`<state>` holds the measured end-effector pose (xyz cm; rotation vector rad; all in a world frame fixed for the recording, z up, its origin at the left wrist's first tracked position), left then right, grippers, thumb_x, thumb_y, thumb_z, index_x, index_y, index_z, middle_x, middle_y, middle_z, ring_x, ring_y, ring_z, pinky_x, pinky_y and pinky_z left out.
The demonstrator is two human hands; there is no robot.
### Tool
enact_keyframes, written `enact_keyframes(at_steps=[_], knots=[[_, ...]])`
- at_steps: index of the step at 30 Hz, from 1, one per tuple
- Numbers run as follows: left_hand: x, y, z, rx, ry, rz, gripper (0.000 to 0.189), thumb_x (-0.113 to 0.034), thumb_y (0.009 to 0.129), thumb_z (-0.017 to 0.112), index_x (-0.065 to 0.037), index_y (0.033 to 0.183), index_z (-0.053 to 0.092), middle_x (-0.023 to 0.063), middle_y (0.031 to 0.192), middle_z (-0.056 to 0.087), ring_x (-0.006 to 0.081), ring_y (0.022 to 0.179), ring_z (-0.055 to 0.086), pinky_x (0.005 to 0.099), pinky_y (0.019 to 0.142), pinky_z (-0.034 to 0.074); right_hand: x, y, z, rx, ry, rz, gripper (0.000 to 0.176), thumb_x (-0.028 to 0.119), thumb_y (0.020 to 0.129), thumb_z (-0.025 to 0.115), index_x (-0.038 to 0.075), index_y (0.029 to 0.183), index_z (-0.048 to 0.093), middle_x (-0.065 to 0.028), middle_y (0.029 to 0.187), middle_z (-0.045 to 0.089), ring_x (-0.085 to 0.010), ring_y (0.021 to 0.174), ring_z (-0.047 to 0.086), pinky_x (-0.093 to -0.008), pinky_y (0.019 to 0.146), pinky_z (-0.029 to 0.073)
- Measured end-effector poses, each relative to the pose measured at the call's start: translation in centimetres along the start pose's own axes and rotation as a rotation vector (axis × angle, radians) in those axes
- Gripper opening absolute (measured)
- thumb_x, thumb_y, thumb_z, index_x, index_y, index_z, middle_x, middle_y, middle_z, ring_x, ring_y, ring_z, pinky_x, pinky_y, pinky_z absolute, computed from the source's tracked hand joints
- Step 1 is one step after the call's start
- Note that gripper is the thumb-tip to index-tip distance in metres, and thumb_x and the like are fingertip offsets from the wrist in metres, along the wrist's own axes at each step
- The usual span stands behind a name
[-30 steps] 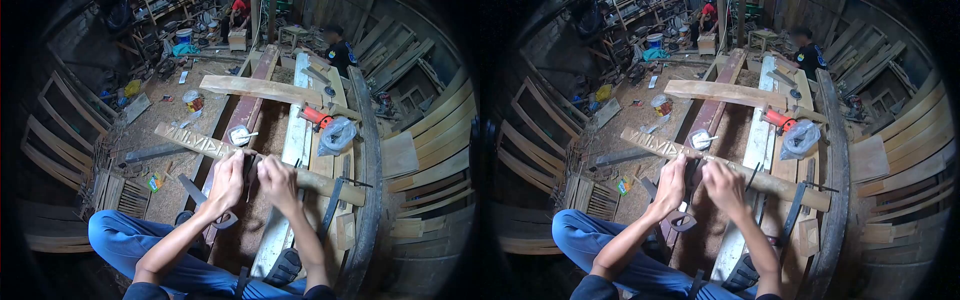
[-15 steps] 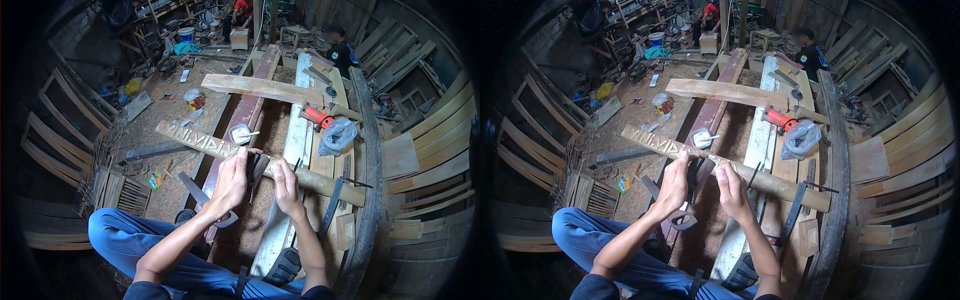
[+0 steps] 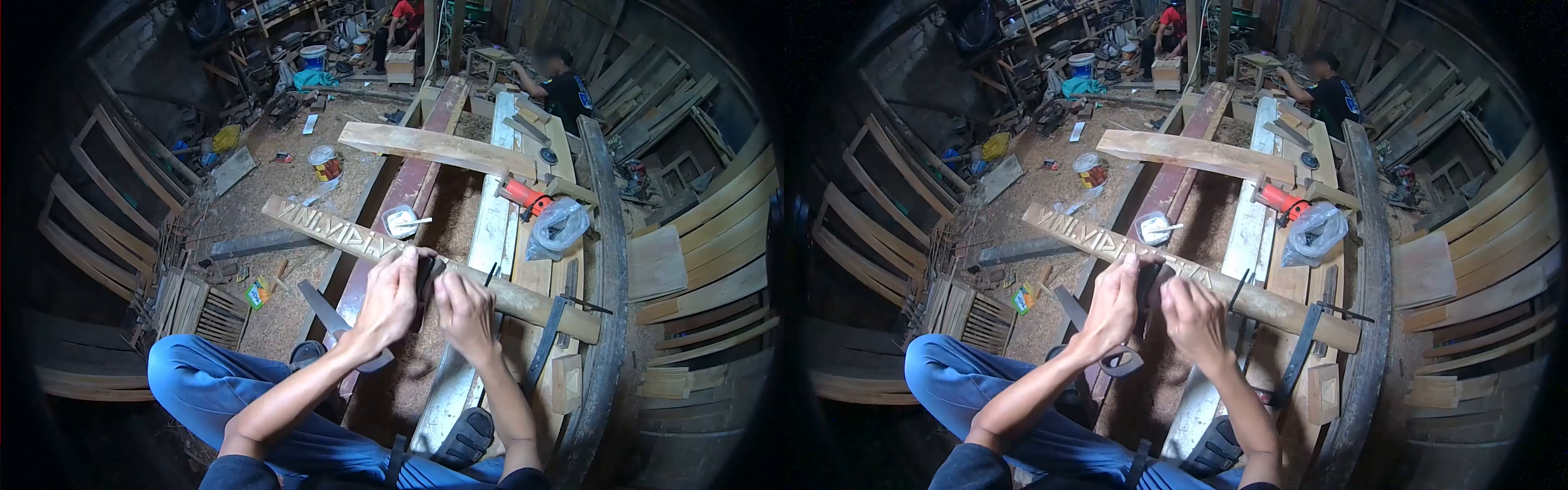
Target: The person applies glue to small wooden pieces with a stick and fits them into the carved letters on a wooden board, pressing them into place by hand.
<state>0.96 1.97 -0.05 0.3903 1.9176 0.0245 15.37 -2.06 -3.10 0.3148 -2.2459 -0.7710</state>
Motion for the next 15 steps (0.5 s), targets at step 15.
enact_keyframes(at_steps=[15], knots=[[0.4, 0.2, -0.6, 0.051, 0.046, -0.108, 0.065, -0.045, 0.111, 0.025, 0.004, 0.115, 0.067, 0.0186, 0.100, 0.072, 0.0236, 0.093, 0.067, 0.0371, 0.091, 0.051, -1.2, 1.5, 0.2, -0.026, -0.016, -0.041, 0.030, 0.024, 0.102, 0.050, 0.005, 0.079, 0.052, -0.0138, 0.066, 0.055, -0.0292, 0.056, 0.059, -0.0433, 0.054, 0.045]])
Point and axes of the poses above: each hand's wrist, its own y-axis towards the middle knuckle, its own z-axis out of the palm, x = y × z, the point moved 2 cm from there along y, towards the middle knuckle
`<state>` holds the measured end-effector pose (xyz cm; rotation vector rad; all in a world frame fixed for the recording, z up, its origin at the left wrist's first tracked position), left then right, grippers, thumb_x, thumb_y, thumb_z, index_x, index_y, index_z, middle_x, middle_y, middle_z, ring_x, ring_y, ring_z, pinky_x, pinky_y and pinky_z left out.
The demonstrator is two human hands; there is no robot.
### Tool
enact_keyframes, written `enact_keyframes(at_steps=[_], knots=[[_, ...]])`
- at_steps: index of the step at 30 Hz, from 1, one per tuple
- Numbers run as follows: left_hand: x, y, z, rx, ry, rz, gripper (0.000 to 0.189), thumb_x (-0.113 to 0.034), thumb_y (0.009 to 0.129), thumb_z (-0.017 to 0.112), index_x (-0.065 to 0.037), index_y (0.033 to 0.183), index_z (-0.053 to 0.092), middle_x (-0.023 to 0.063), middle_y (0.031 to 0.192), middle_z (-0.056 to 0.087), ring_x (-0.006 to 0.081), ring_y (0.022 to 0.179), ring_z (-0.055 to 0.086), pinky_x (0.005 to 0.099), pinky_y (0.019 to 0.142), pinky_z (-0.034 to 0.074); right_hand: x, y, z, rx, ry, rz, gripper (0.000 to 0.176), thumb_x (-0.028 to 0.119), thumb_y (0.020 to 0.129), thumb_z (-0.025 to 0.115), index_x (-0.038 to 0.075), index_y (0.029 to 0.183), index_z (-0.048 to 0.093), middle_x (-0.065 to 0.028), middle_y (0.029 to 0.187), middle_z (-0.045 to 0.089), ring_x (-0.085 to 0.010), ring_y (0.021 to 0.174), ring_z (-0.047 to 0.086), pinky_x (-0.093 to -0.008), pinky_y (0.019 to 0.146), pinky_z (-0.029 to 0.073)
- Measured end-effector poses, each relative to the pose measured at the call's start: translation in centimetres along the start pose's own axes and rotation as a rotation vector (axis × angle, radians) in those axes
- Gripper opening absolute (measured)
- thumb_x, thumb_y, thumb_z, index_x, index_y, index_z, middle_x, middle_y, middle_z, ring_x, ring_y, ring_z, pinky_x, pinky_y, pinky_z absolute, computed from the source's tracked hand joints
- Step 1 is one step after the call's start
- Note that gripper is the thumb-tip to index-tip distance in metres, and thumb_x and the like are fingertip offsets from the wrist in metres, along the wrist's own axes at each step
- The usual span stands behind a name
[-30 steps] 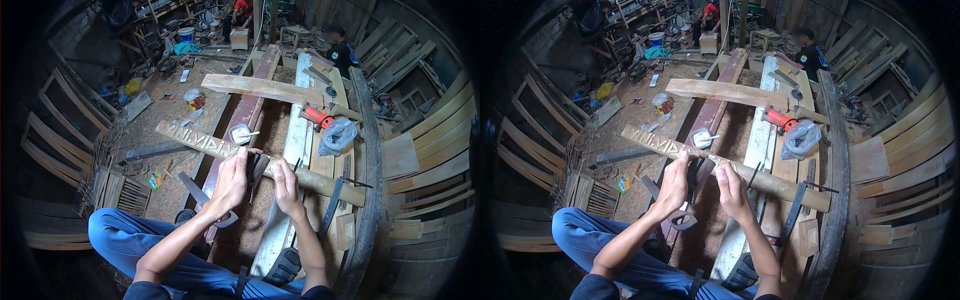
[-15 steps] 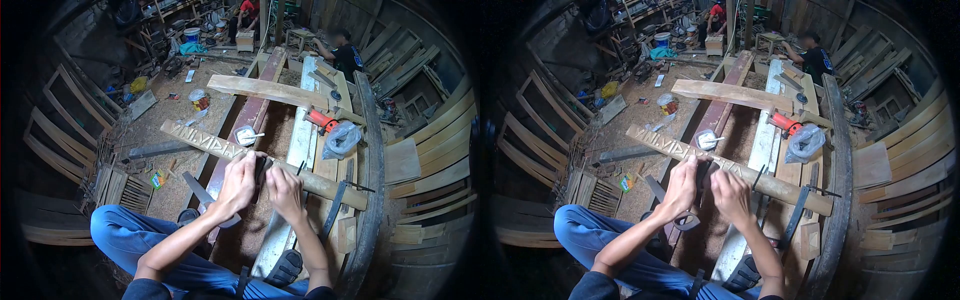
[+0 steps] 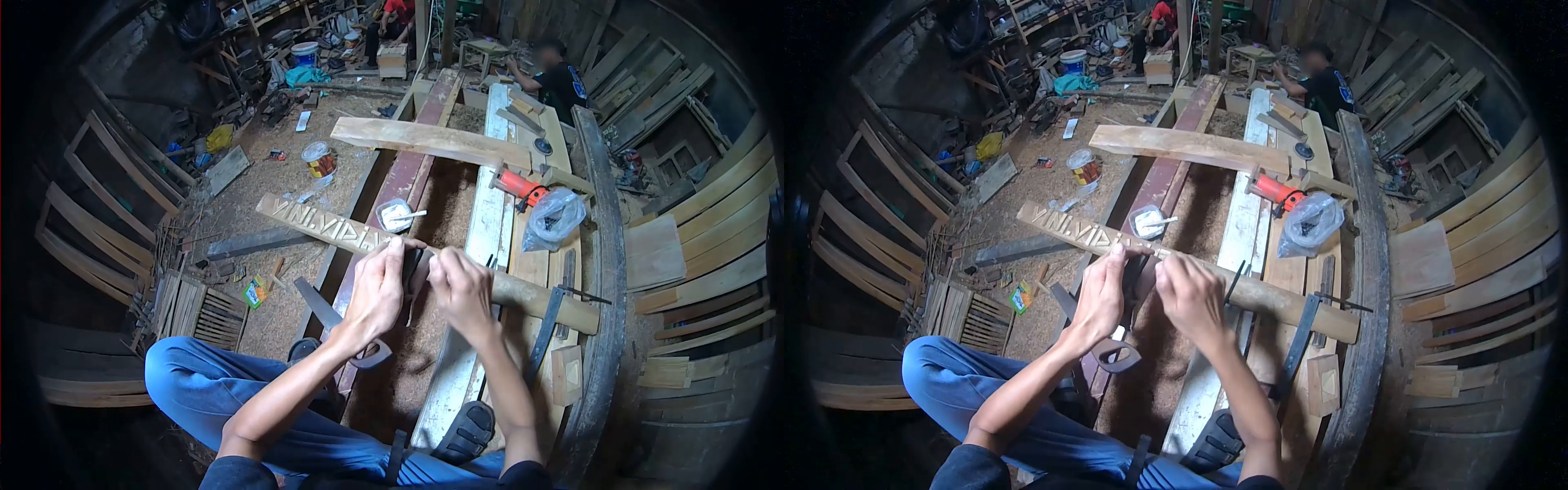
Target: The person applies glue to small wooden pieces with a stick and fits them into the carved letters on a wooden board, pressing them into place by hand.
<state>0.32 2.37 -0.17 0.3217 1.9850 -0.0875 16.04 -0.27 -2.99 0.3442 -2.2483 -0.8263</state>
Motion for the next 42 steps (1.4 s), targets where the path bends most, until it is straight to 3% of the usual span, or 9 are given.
enact_keyframes(at_steps=[16, 18, 22, 23, 26, 31, 36, 40, 42], knots=[[-0.3, 0.1, 0.1, -0.032, 0.023, 0.088, 0.062, -0.042, 0.111, 0.026, 0.003, 0.114, 0.069, 0.0166, 0.097, 0.072, 0.0211, 0.088, 0.066, 0.0360, 0.086, 0.052, 1.2, -0.9, -0.7, 0.112, -0.052, -0.030, 0.023, 0.021, 0.100, 0.053, 0.006, 0.084, 0.057, -0.0111, 0.078, 0.067, -0.0269, 0.065, 0.067, -0.0404, 0.057, 0.053], [-0.1, 0.3, 0.1, -0.052, 0.011, 0.201, 0.062, -0.043, 0.111, 0.026, 0.002, 0.115, 0.069, 0.0159, 0.096, 0.072, 0.0206, 0.085, 0.065, 0.0354, 0.083, 0.052, 2.6, -1.3, -0.3, 0.003, 0.006, -0.134, 0.030, 0.025, 0.101, 0.052, 0.005, 0.080, 0.054, -0.0121, 0.067, 0.055, -0.0291, 0.059, 0.060, -0.0426, 0.054, 0.046], [-0.6, 0.1, -0.2, -0.028, 0.037, 0.047, 0.062, -0.042, 0.111, 0.025, 0.002, 0.115, 0.068, 0.0189, 0.101, 0.071, 0.0252, 0.092, 0.067, 0.0376, 0.088, 0.052, 0.7, 0.1, -0.5, 0.059, -0.017, 0.043, 0.025, 0.020, 0.099, 0.053, 0.006, 0.078, 0.054, -0.0142, 0.069, 0.058, -0.0318, 0.061, 0.062, -0.0440, 0.056, 0.047], [0.0, 0.1, 0.0, -0.047, -0.031, 0.060, 0.052, -0.035, 0.111, 0.034, 0.004, 0.109, 0.067, 0.0249, 0.106, 0.066, 0.0404, 0.099, 0.064, 0.0427, 0.092, 0.048, 1.8, -0.5, -0.3, 0.037, 0.025, -0.020, 0.024, 0.019, 0.099, 0.053, 0.005, 0.080, 0.054, -0.0152, 0.069, 0.058, -0.0334, 0.062, 0.062, -0.0447, 0.057, 0.047], [0.7, 0.3, 0.2, -0.057, -0.043, 0.079, 0.052, -0.036, 0.111, 0.034, 0.004, 0.110, 0.067, 0.0251, 0.106, 0.066, 0.0405, 0.100, 0.064, 0.0425, 0.093, 0.048, 2.0, -1.0, -0.4, 0.073, 0.059, -0.052, 0.021, 0.017, 0.098, 0.055, 0.003, 0.082, 0.054, -0.0174, 0.072, 0.059, -0.0380, 0.065, 0.061, -0.0458, 0.059, 0.047], [0.4, 0.4, 0.3, -0.048, -0.005, 0.151, 0.061, -0.040, 0.111, 0.025, 0.003, 0.115, 0.067, 0.0187, 0.100, 0.071, 0.0238, 0.089, 0.067, 0.0369, 0.086, 0.052, 2.1, -1.6, -0.1, 0.029, -0.013, -0.044, 0.018, 0.020, 0.095, 0.057, 0.006, 0.084, 0.057, -0.0115, 0.073, 0.061, -0.0304, 0.066, 0.064, -0.0432, 0.058, 0.051], [-0.2, 0.1, 0.5, 0.000, -0.024, -0.004, 0.062, -0.042, 0.111, 0.025, 0.004, 0.114, 0.067, 0.0200, 0.104, 0.072, 0.0265, 0.096, 0.068, 0.0380, 0.093, 0.050, -0.2, -0.4, -0.7, 0.079, -0.069, 0.023, 0.012, 0.015, 0.095, 0.057, 0.009, 0.084, 0.058, -0.0095, 0.078, 0.067, -0.0246, 0.069, 0.068, -0.0403, 0.059, 0.054], [-0.2, 0.1, 0.9, -0.020, -0.024, 0.155, 0.062, -0.043, 0.111, 0.027, 0.004, 0.113, 0.068, 0.0188, 0.098, 0.071, 0.0236, 0.088, 0.066, 0.0374, 0.085, 0.052, 2.1, -1.6, -0.2, 0.037, 0.006, -0.064, 0.014, 0.016, 0.096, 0.057, 0.009, 0.085, 0.059, -0.0110, 0.080, 0.068, -0.0257, 0.069, 0.069, -0.0399, 0.060, 0.055], [0.7, 0.2, 0.9, -0.016, 0.012, 0.035, 0.062, -0.043, 0.111, 0.028, 0.004, 0.113, 0.068, 0.0186, 0.101, 0.071, 0.0234, 0.091, 0.067, 0.0372, 0.088, 0.051, -0.1, -0.8, -0.4, 0.090, -0.026, 0.120, 0.014, 0.017, 0.097, 0.057, 0.009, 0.086, 0.059, -0.0102, 0.080, 0.068, -0.0251, 0.070, 0.069, -0.0410, 0.062, 0.055]])
Point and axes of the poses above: each hand's wrist, its own y-axis towards the middle knuckle, its own z-axis out of the palm, x = y × z, the point moved 2 cm from there along y, towards the middle knuckle
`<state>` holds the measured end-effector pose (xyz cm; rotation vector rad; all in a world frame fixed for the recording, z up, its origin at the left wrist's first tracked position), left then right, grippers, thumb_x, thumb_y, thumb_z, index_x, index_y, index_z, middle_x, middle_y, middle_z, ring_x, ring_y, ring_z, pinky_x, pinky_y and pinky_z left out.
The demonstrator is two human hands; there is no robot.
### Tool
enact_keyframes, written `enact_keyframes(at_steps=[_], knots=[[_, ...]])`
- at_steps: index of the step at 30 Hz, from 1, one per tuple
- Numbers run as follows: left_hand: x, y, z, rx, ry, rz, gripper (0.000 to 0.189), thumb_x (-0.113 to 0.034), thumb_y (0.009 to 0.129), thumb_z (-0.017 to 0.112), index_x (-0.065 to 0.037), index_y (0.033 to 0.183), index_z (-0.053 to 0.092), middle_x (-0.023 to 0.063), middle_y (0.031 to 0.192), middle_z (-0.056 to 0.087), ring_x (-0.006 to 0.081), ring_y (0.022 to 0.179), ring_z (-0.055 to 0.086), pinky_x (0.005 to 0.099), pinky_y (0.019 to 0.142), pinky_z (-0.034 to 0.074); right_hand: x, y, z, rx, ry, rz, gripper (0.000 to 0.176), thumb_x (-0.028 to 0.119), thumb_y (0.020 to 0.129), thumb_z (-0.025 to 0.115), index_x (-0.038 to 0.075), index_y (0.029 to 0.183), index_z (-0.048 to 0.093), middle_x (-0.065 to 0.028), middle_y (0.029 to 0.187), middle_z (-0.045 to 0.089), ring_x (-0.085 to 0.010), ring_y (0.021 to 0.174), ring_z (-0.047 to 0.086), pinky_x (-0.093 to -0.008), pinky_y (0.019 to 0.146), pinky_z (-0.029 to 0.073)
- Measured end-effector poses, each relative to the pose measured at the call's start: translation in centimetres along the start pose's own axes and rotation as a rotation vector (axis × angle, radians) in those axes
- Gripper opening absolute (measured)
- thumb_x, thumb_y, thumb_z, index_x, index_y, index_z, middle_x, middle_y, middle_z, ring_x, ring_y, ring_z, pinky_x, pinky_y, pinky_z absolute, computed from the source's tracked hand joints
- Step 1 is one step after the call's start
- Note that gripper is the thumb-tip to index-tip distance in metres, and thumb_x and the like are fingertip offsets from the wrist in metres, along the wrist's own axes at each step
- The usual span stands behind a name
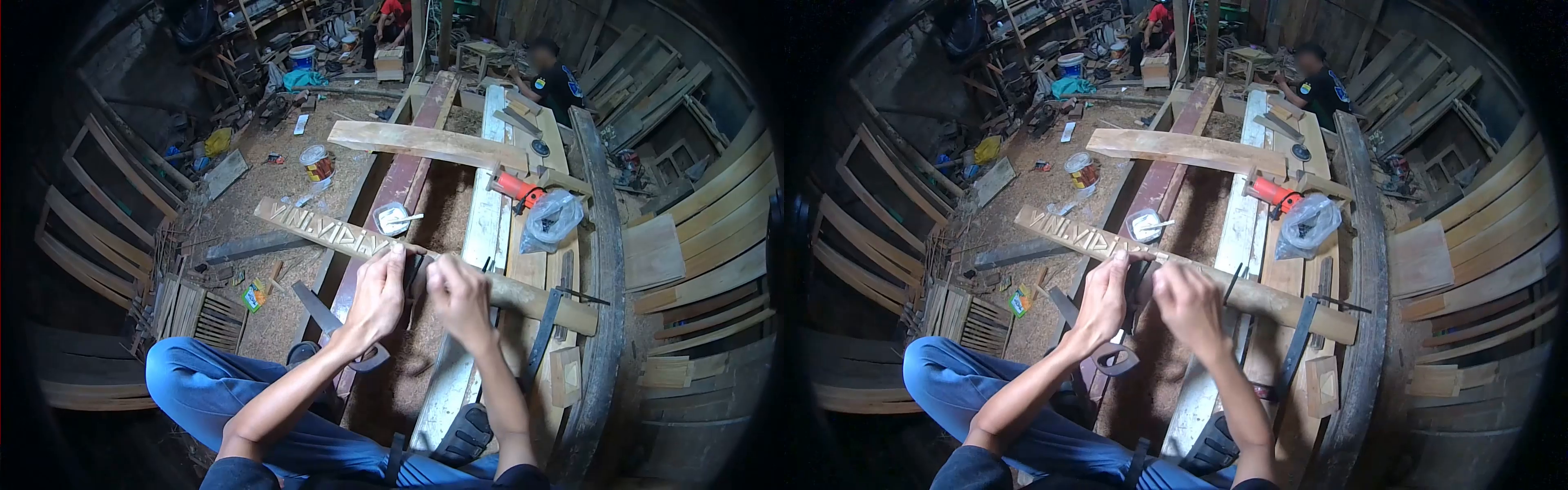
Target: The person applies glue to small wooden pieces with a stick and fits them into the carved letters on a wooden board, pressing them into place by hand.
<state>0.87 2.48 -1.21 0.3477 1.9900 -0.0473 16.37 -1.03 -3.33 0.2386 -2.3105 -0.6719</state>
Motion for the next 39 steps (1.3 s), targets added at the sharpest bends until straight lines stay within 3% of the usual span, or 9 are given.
enact_keyframes(at_steps=[4, 5, 15, 22, 28, 30, 33, 38, 39], knots=[[-0.3, -0.1, 0.0, 0.005, -0.015, 0.107, 0.061, -0.042, 0.111, 0.028, 0.004, 0.115, 0.068, 0.0176, 0.095, 0.070, 0.0214, 0.086, 0.065, 0.0362, 0.082, 0.052, 2.9, -1.3, -0.6, -0.016, -0.005, -0.150, 0.019, 0.020, 0.099, 0.056, 0.007, 0.085, 0.057, -0.0111, 0.078, 0.067, -0.0288, 0.072, 0.068, -0.0426, 0.064, 0.054], [0.1, -0.1, 0.0, -0.015, -0.031, 0.094, 0.061, -0.043, 0.111, 0.028, 0.003, 0.115, 0.068, 0.0174, 0.092, 0.070, 0.0208, 0.083, 0.064, 0.0366, 0.080, 0.051, 2.4, -1.0, -0.2, -0.048, 0.122, -0.145, 0.023, 0.019, 0.098, 0.056, 0.003, 0.081, 0.053, -0.0171, 0.072, 0.057, -0.0378, 0.066, 0.061, -0.0469, 0.060, 0.047], [-1.7, -0.3, -0.6, -0.013, -0.058, 0.038, 0.064, -0.043, 0.110, 0.027, 0.005, 0.115, 0.068, 0.0219, 0.102, 0.071, 0.0269, 0.093, 0.067, 0.0393, 0.090, 0.050, 0.9, 1.0, -0.7, -0.113, -0.096, -0.192, 0.022, 0.020, 0.097, 0.056, 0.008, 0.080, 0.056, -0.0089, 0.071, 0.061, -0.0251, 0.065, 0.062, -0.0398, 0.062, 0.046], [-1.9, -0.2, -0.9, -0.006, 0.007, 0.050, 0.059, -0.038, 0.111, 0.027, 0.005, 0.115, 0.067, 0.0212, 0.106, 0.070, 0.0278, 0.099, 0.067, 0.0372, 0.093, 0.049, 1.2, 0.7, -1.0, -0.042, -0.119, -0.176, 0.018, 0.021, 0.096, 0.058, 0.008, 0.083, 0.058, -0.0085, 0.078, 0.063, -0.0280, 0.072, 0.062, -0.0418, 0.068, 0.043], [-1.3, -0.2, -0.8, -0.022, -0.046, 0.029, 0.058, -0.039, 0.111, 0.029, 0.004, 0.112, 0.067, 0.0160, 0.095, 0.070, 0.0195, 0.082, 0.063, 0.0355, 0.080, 0.051, 0.6, 0.4, -0.2, -0.002, -0.060, -0.097, 0.019, 0.019, 0.097, 0.054, 0.007, 0.083, 0.056, -0.0125, 0.076, 0.062, -0.0304, 0.074, 0.064, -0.0425, 0.069, 0.043], [-1.9, -0.4, -1.1, 0.002, -0.109, -0.016, 0.050, -0.035, 0.111, 0.033, 0.002, 0.115, 0.067, 0.0237, 0.106, 0.067, 0.0382, 0.098, 0.066, 0.0426, 0.091, 0.050, 1.4, 0.3, -0.7, -0.020, -0.081, -0.132, 0.020, 0.020, 0.097, 0.054, 0.007, 0.082, 0.056, -0.0122, 0.074, 0.061, -0.0286, 0.075, 0.065, -0.0417, 0.069, 0.044], [-1.9, -0.5, -1.2, -0.038, -0.086, 0.087, 0.050, -0.034, 0.111, 0.034, 0.003, 0.114, 0.067, 0.0233, 0.106, 0.067, 0.0364, 0.098, 0.067, 0.0411, 0.090, 0.050, 2.5, -0.8, 0.1, -0.077, 0.077, -0.214, 0.027, 0.021, 0.098, 0.053, 0.004, 0.078, 0.052, -0.0145, 0.069, 0.056, -0.0332, 0.061, 0.055, -0.0428, 0.062, 0.039], [-1.2, -0.3, -0.9, -0.020, -0.144, 0.013, 0.050, -0.034, 0.111, 0.033, 0.003, 0.113, 0.067, 0.0234, 0.111, 0.067, 0.0358, 0.102, 0.066, 0.0406, 0.094, 0.049, 2.1, -0.6, 0.2, -0.093, 0.018, -0.171, 0.024, 0.020, 0.099, 0.054, 0.006, 0.080, 0.055, -0.0105, 0.074, 0.063, -0.0280, 0.063, 0.061, -0.0415, 0.067, 0.044], [-1.1, -0.3, -0.9, -0.045, -0.092, 0.083, 0.052, -0.037, 0.111, 0.032, 0.002, 0.114, 0.067, 0.0199, 0.104, 0.069, 0.0278, 0.094, 0.065, 0.0383, 0.087, 0.050, 2.2, -0.8, 0.3, -0.083, 0.013, -0.191, 0.024, 0.020, 0.098, 0.054, 0.006, 0.080, 0.055, -0.0107, 0.074, 0.062, -0.0287, 0.063, 0.061, -0.0414, 0.066, 0.044]])
Point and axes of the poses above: each hand's wrist, its own y-axis towards the middle knuckle, its own z-axis out of the palm, x = y × z, the point moved 2 cm from there along y, towards the middle knuckle
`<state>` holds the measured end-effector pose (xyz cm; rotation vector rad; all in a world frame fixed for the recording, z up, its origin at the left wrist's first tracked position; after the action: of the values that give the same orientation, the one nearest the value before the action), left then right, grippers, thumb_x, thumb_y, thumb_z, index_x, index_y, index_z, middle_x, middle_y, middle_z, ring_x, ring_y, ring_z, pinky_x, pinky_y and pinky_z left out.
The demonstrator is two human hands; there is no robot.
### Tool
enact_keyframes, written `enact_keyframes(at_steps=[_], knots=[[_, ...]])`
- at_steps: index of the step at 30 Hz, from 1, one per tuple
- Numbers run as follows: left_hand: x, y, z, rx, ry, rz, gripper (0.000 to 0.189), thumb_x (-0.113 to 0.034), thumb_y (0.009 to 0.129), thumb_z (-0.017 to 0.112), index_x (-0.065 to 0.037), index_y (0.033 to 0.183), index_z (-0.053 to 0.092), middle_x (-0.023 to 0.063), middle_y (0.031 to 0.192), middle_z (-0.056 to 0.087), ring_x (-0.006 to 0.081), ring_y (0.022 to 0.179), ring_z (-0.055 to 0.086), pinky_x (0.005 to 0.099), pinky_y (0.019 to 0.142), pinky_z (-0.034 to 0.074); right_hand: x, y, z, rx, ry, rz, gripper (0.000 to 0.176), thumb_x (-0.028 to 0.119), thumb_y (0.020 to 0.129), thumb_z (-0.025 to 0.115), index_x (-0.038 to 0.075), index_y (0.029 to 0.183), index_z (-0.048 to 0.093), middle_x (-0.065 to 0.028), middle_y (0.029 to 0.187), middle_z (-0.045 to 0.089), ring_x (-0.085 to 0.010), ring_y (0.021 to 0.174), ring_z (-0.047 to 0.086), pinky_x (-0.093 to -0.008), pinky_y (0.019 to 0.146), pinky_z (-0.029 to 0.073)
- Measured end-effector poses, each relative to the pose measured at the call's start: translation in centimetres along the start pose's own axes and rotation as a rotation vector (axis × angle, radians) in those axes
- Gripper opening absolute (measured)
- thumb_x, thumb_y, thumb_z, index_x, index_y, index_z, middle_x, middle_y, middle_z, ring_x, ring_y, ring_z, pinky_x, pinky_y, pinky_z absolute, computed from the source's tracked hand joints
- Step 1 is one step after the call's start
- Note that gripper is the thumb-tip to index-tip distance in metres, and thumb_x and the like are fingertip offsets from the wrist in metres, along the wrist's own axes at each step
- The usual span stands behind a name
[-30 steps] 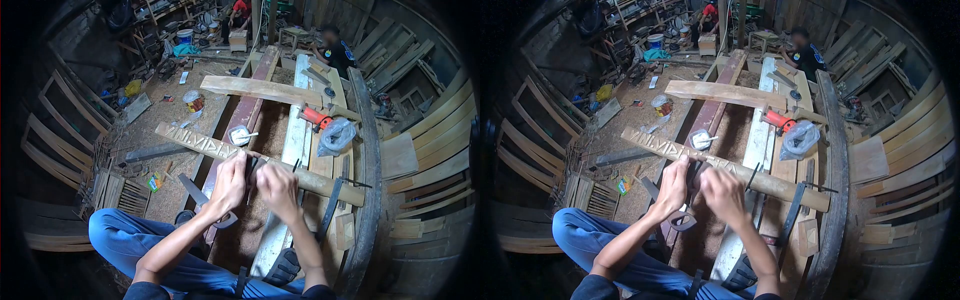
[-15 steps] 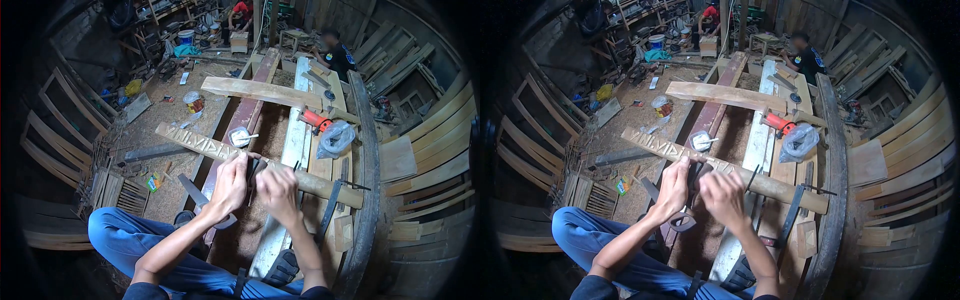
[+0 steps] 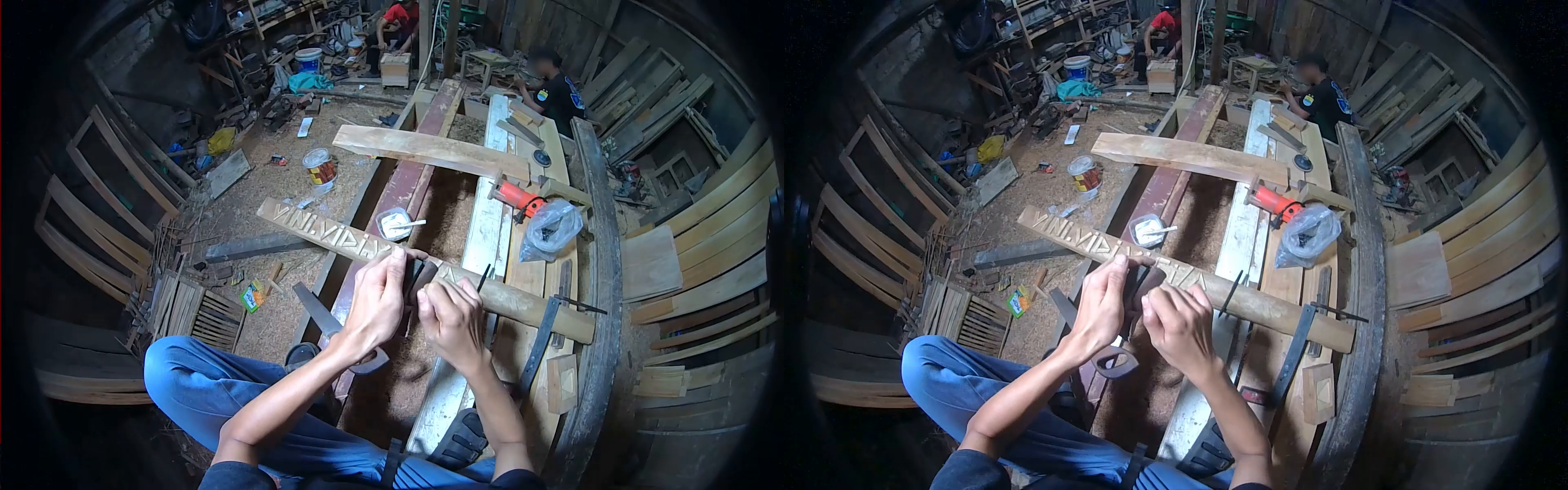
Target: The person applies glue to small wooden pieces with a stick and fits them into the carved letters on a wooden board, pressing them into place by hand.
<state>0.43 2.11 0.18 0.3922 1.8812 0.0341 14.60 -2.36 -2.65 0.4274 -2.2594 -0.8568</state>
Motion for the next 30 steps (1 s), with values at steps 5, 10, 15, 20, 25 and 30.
enact_keyframes(at_steps=[5, 10, 15, 20, 25, 30], knots=[[-1.0, 0.0, -0.4, 0.053, -0.011, -0.174, 0.052, -0.035, 0.111, 0.031, 0.003, 0.113, 0.067, 0.0208, 0.101, 0.070, 0.0302, 0.096, 0.067, 0.0388, 0.091, 0.050, -1.6, 0.7, -0.2, 0.012, -0.005, 0.076, 0.021, 0.019, 0.097, 0.055, 0.006, 0.081, 0.056, -0.0137, 0.075, 0.063, -0.0320, 0.065, 0.063, -0.0446, 0.061, 0.045], [-0.6, 0.4, -0.3, 0.046, -0.037, -0.161, 0.051, -0.033, 0.111, 0.032, 0.003, 0.113, 0.067, 0.0204, 0.101, 0.071, 0.0282, 0.089, 0.066, 0.0377, 0.087, 0.051, -1.6, 1.2, 0.3, -0.038, 0.112, 0.038, 0.025, 0.018, 0.098, 0.053, 0.003, 0.078, 0.052, -0.0161, 0.071, 0.057, -0.0383, 0.063, 0.056, -0.0475, 0.059, 0.041], [-0.4, 0.2, -0.1, 0.026, -0.031, -0.052, 0.050, -0.033, 0.111, 0.032, 0.003, 0.114, 0.067, 0.0205, 0.099, 0.070, 0.0282, 0.088, 0.065, 0.0387, 0.087, 0.050, 0.2, 0.2, 0.1, -0.024, 0.012, -0.060, 0.023, 0.017, 0.098, 0.052, 0.007, 0.078, 0.056, -0.0087, 0.071, 0.062, -0.0266, 0.059, 0.060, -0.0400, 0.058, 0.043], [0.0, 0.1, 0.3, 0.058, -0.007, -0.118, 0.050, -0.034, 0.111, 0.032, 0.003, 0.113, 0.066, 0.0215, 0.099, 0.070, 0.0288, 0.093, 0.067, 0.0392, 0.089, 0.050, -1.9, 0.7, 0.3, -0.035, 0.002, -0.004, 0.024, 0.020, 0.099, 0.052, 0.007, 0.078, 0.054, -0.0100, 0.071, 0.060, -0.0272, 0.061, 0.059, -0.0407, 0.059, 0.041], [-0.2, 0.0, 0.1, 0.052, 0.062, -0.197, 0.061, -0.043, 0.111, 0.029, 0.003, 0.114, 0.069, 0.0171, 0.096, 0.071, 0.0206, 0.092, 0.065, 0.0357, 0.089, 0.050, -2.2, 1.2, 0.1, 0.010, -0.022, 0.100, 0.026, 0.020, 0.098, 0.055, 0.004, 0.077, 0.054, -0.0132, 0.070, 0.056, -0.0332, 0.064, 0.058, -0.0423, 0.061, 0.041], [0.4, 0.0, 0.2, 0.028, -0.040, -0.077, 0.048, -0.033, 0.110, 0.035, 0.004, 0.111, 0.066, 0.0266, 0.107, 0.066, 0.0400, 0.100, 0.064, 0.0428, 0.091, 0.048, -0.4, 0.3, -0.1, 0.006, 0.004, -0.048, 0.029, 0.023, 0.099, 0.052, 0.005, 0.077, 0.055, -0.0122, 0.067, 0.055, -0.0288, 0.057, 0.058, -0.0428, 0.057, 0.043]])
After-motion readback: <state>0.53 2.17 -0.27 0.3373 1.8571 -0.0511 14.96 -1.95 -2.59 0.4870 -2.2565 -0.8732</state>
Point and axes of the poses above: each hand's wrist, its own y-axis towards the middle knuckle, its own z-axis out of the palm, x = y × z, the point moved 2 cm from there along y, towards the middle knuckle
